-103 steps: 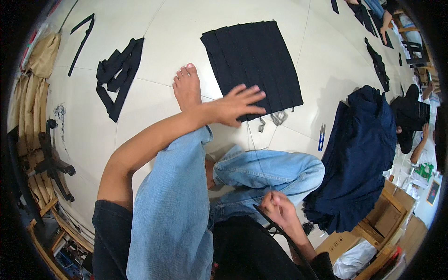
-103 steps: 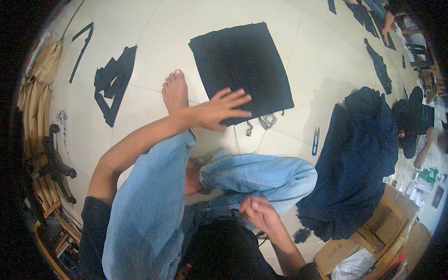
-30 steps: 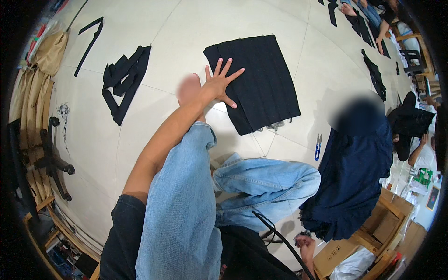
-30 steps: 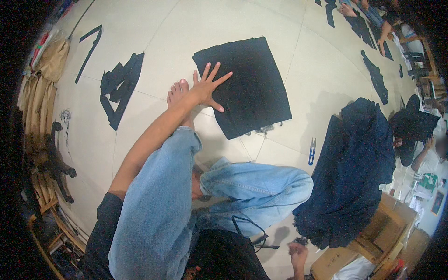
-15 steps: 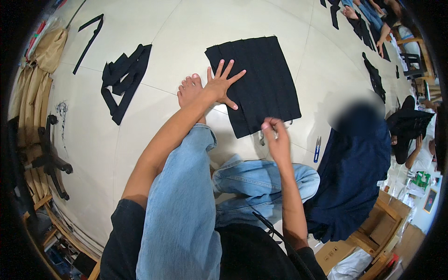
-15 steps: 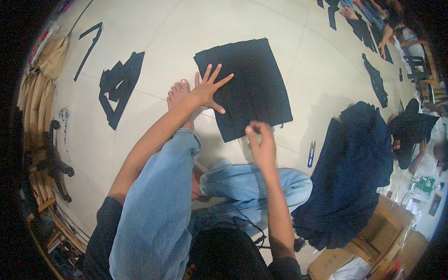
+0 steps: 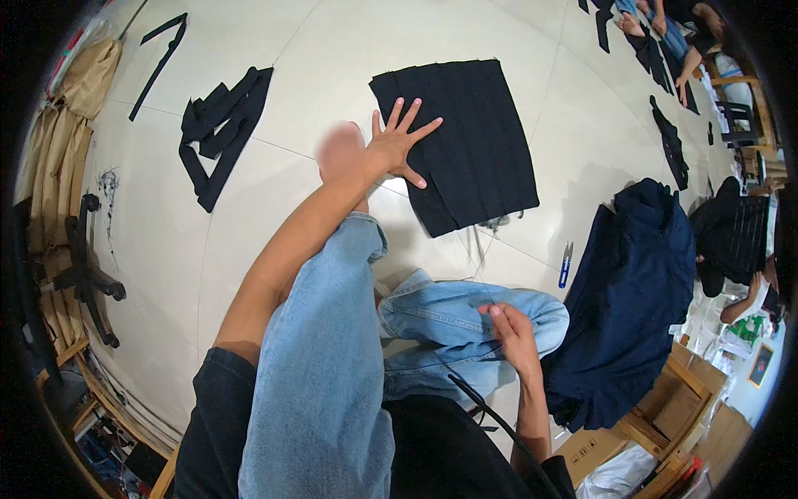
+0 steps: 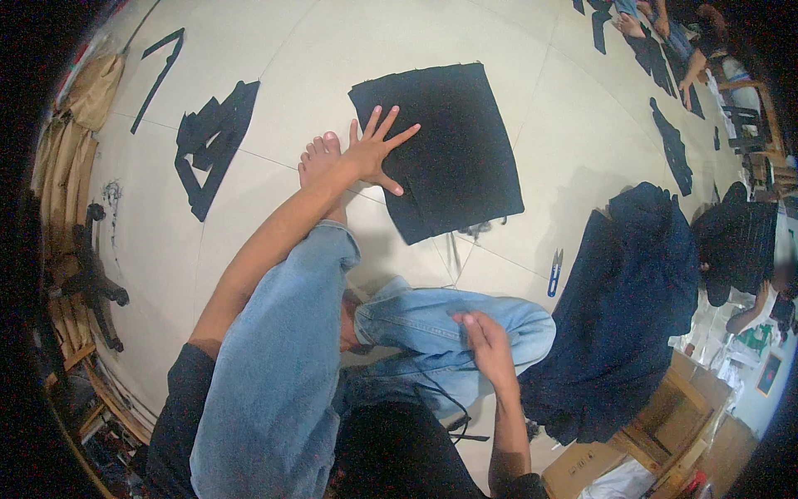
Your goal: The person sits on the floor and uses a utility knife to cut strips from a piece of black fabric. They repeatedly measure, cut, and fold the fabric pieces while working on the floor.
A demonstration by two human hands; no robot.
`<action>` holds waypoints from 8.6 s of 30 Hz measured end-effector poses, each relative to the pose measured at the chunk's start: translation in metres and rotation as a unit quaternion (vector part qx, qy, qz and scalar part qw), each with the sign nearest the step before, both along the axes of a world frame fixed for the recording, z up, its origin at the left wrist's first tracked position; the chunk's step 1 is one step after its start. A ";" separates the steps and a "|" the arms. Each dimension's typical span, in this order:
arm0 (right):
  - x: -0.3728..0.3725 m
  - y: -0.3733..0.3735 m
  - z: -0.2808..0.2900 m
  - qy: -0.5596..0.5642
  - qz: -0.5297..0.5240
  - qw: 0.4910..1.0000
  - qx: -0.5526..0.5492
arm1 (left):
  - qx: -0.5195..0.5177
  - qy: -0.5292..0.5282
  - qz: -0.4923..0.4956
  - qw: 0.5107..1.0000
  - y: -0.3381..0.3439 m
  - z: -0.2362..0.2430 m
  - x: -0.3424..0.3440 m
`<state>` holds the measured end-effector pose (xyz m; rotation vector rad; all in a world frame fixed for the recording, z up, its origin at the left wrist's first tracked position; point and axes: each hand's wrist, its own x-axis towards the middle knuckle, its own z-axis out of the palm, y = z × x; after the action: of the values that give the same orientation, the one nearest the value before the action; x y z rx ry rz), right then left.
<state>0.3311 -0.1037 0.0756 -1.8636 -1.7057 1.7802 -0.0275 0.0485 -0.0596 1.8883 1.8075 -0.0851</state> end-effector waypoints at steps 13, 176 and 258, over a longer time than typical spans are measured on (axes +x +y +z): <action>0.111 -0.111 0.020 -0.098 -0.061 0.991 0.068 | -0.014 -0.007 0.004 1.000 0.001 -0.002 -0.001; 0.159 -0.130 0.028 -0.258 0.328 0.847 0.330 | 0.094 -0.029 0.144 0.985 0.020 -0.029 -0.005; -0.049 -0.024 0.021 0.387 -0.342 0.849 0.109 | 0.035 -0.395 -0.117 0.911 -0.088 0.179 0.137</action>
<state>0.2816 -0.1281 0.0969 -1.1490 -0.7628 1.5829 0.1092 -0.0400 0.1195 1.7977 1.0389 0.5866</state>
